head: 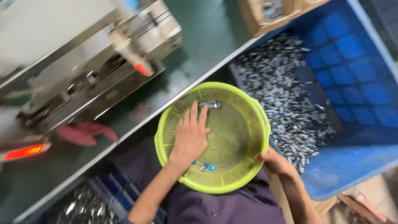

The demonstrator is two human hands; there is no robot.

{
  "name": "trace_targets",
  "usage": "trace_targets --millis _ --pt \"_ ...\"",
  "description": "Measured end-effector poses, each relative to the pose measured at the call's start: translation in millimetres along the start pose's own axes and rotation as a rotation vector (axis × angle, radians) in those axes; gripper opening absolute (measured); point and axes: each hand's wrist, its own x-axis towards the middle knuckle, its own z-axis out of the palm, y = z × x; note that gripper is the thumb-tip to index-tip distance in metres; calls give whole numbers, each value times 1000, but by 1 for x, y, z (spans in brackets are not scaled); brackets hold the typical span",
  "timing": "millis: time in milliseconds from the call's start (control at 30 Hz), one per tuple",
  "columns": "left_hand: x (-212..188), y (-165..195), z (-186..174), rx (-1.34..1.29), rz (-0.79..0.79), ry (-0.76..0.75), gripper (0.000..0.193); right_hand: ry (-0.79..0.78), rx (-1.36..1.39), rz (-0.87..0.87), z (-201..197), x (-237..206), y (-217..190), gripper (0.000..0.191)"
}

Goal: The person assembles small keychain components by hand, inserting parts into a press machine and collecting finished units. They transfer completed keychains from a green basket into a blue bin and occasionally wipe the machine surface with a cloth.

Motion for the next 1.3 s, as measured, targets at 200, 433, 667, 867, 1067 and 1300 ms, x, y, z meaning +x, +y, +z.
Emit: trace_targets --millis 200,433,667,867,1067,1300 --pt "81 33 40 102 308 -136 64 224 -175 -172 30 -70 -37 109" --pt "140 82 60 40 577 -175 42 471 -125 -480 25 -77 -76 119" --pt "121 119 -30 -772 525 71 21 546 -206 -910 -1 -63 -177 118" --pt "81 80 -58 -1116 49 -108 23 784 -468 -1242 -44 -9 -330 101" --pt "11 29 -7 -1016 -147 0 23 837 -887 -1479 -65 87 -458 123" --pt "-76 -32 55 -1036 -650 -68 13 825 -1286 -1369 -41 137 -491 114"
